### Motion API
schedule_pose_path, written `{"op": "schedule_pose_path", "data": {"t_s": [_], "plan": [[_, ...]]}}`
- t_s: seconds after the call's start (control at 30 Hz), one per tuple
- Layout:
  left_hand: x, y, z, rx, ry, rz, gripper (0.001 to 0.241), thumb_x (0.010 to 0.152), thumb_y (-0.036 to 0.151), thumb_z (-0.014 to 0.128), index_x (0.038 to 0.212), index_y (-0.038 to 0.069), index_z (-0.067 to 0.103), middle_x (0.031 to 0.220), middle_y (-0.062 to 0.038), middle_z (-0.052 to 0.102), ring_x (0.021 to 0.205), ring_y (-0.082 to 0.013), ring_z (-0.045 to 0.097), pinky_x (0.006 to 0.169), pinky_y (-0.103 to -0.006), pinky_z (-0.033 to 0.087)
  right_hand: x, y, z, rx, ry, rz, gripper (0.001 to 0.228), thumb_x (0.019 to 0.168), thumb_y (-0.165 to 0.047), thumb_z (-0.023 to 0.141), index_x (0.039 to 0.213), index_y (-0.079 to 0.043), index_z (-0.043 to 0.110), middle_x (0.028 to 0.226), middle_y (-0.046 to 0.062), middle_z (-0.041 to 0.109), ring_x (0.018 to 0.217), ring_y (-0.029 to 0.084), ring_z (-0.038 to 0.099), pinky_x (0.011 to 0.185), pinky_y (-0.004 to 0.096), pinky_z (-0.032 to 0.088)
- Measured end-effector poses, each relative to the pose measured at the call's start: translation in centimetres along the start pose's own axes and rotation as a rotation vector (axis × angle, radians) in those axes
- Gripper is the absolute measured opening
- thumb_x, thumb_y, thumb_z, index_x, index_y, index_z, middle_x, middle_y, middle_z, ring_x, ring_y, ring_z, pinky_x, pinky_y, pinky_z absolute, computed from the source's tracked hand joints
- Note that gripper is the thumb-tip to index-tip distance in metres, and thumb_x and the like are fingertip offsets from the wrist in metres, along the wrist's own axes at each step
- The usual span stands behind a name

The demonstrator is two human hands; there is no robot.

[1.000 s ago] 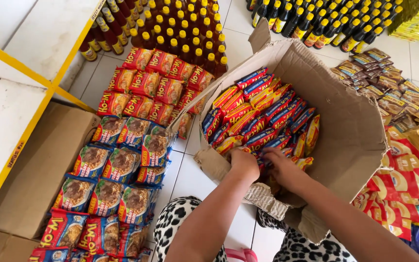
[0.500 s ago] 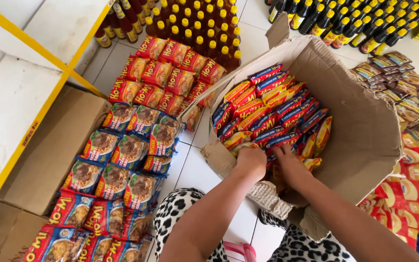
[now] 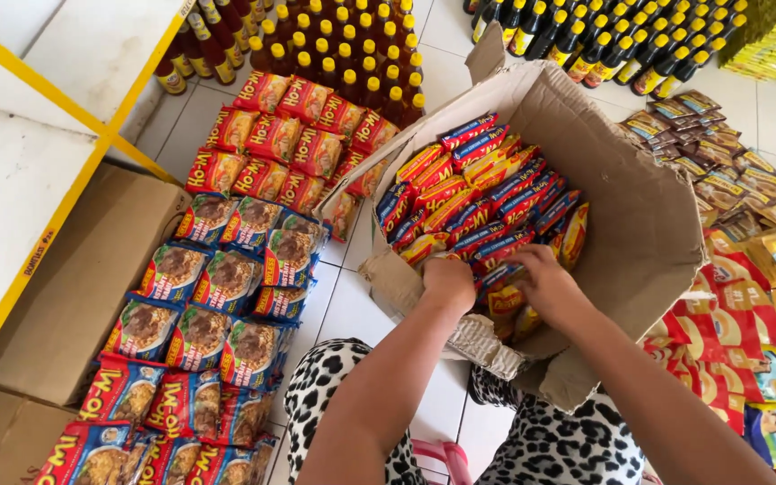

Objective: Organizing and stacking instant noodle packets on the bottom shelf/floor area of a grocery store.

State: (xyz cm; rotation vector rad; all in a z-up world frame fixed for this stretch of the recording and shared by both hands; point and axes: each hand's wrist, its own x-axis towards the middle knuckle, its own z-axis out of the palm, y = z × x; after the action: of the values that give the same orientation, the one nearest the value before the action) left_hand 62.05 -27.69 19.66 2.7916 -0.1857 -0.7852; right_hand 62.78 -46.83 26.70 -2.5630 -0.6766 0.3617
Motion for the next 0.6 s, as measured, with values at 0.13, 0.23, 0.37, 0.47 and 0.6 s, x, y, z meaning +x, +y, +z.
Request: {"op": "schedule_pose_path", "data": {"t_s": [0.13,0.23,0.37,0.47,0.6], "plan": [[1.4,0.3,0.4,0.008,0.092,-0.078,0.030,0.092,0.023,0.063,0.117,0.016,0.077,0.123,-0.006,0.073,0.114,-0.0272,0.069,0.085,-0.0449,0.055,-1.5,-2.4,-2.3,0.057,-0.052,0.154,0.044,0.087,-0.005,0.066,0.129,-0.015,0.062,0.133,0.011,0.057,0.109,0.033,0.066,0.094,0.040,0.055],[1.1,-0.1,0.9,-0.068,0.167,-0.007,0.031,0.092,0.026,0.061,0.115,0.016,0.079,0.122,-0.007,0.074,0.113,-0.0247,0.071,0.084,-0.0449,0.057,-2.0,-2.1,-2.0,0.015,-0.003,0.078,0.046,0.084,-0.009,0.072,0.129,-0.013,0.063,0.131,0.014,0.059,0.109,0.033,0.065,0.094,0.040,0.054],[0.2,0.9,0.1,-0.253,0.360,-0.051,0.028,0.088,0.031,0.064,0.103,0.014,0.080,0.110,-0.010,0.077,0.105,-0.0285,0.073,0.087,-0.0478,0.057,-1.2,-6.9,-1.4,0.081,0.078,-0.039,0.047,0.087,-0.013,0.073,0.132,-0.011,0.062,0.134,0.016,0.060,0.109,0.030,0.066,0.089,0.040,0.057],[-5.7,-0.7,-3.5,-0.195,0.629,0.062,0.022,0.077,0.030,0.063,0.088,0.019,0.079,0.105,-0.006,0.074,0.107,-0.0255,0.068,0.090,-0.0457,0.053,-0.9,-11.1,-0.6,0.100,0.135,-0.202,0.045,0.095,-0.005,0.068,0.139,-0.007,0.059,0.133,0.018,0.061,0.117,0.030,0.064,0.094,0.040,0.055],[-16.5,-6.1,-4.1,-0.356,1.028,-0.008,0.023,0.082,0.020,0.061,0.099,0.010,0.072,0.115,-0.012,0.067,0.113,-0.0330,0.064,0.095,-0.0465,0.053,-0.6,-18.3,1.1,0.199,0.184,-0.341,0.040,0.101,-0.002,0.069,0.138,-0.002,0.055,0.131,0.014,0.063,0.120,0.024,0.064,0.104,0.038,0.052]]}}
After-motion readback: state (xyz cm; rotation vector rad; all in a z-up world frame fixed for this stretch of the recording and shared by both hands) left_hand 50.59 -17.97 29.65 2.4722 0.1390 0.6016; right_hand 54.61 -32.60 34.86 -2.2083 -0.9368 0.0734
